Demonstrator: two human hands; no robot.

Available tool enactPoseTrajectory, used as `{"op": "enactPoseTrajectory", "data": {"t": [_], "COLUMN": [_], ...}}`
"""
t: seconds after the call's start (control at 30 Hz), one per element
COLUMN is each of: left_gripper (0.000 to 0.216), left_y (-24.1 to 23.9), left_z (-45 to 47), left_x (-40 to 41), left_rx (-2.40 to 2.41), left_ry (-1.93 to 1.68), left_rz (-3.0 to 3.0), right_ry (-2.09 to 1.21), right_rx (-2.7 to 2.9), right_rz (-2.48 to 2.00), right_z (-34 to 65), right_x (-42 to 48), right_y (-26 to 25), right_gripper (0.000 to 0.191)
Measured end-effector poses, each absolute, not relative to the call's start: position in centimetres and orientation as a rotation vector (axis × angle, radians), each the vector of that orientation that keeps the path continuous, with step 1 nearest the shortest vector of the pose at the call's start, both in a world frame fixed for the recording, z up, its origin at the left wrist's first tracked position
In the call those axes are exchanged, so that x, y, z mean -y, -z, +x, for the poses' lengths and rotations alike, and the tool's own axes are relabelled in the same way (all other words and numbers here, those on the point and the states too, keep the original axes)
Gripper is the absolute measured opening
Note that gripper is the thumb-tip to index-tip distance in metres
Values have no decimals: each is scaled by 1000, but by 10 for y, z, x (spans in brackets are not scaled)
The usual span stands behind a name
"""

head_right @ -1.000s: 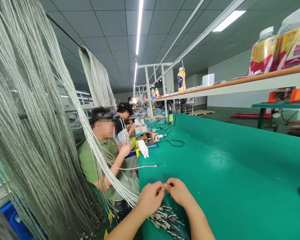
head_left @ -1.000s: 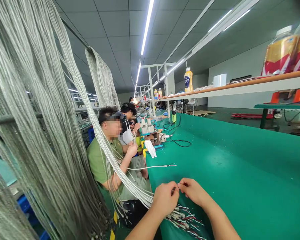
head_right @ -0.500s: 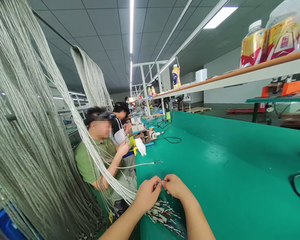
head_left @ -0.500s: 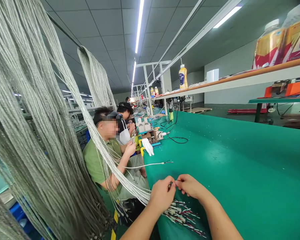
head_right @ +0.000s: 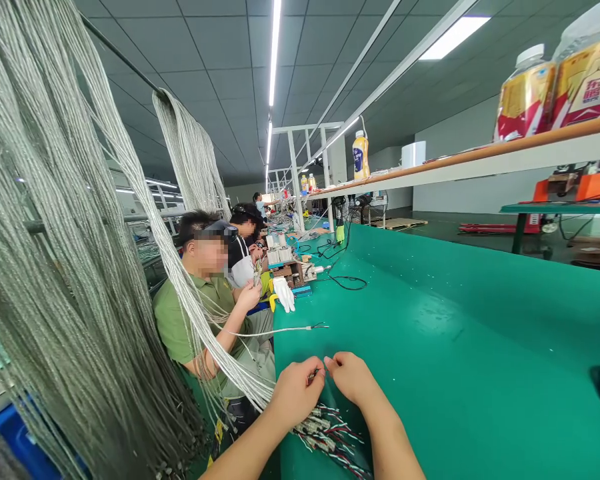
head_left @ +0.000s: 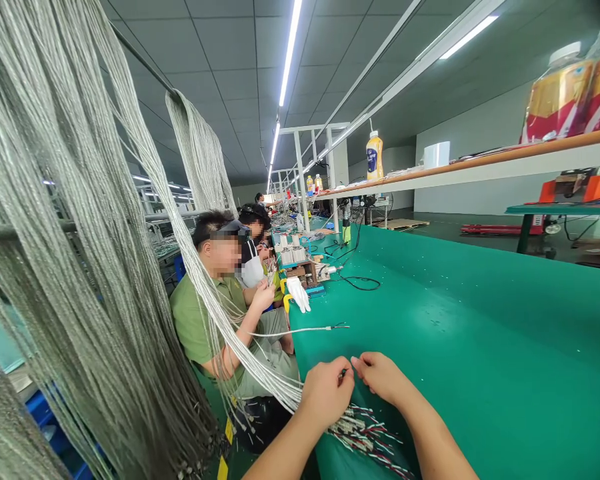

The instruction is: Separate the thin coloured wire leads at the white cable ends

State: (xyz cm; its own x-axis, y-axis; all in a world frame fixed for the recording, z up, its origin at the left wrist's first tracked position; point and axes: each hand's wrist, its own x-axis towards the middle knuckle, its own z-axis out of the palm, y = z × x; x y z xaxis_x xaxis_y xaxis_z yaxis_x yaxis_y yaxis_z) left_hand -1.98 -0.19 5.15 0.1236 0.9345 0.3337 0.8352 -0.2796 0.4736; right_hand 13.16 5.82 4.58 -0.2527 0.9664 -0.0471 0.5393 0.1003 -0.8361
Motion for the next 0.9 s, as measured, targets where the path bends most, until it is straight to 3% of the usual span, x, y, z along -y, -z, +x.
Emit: {"op": "enactPoseTrajectory", "data": {"t": [0.37,0.6,0.9], "left_gripper": [19,21,19], "left_y": [-49,-50,-49], "left_z": [-20,-20,-22], "left_x": [2,0,-1], "left_rx": [-1743,-1719,-1625], "left_ry": [-952,-981,-1064], "left_rz": [2143,2128,2006], "right_ry": [-1234,-1257,-1266], "right_rx": [1763,1668,1418], "right_rz": [-1440,-1317,-1253], "right_z": [131,134,134], "right_x": [-54,-58,-60], "right_y": [-50,-49,-51], "right_gripper": [28,12,16]}}
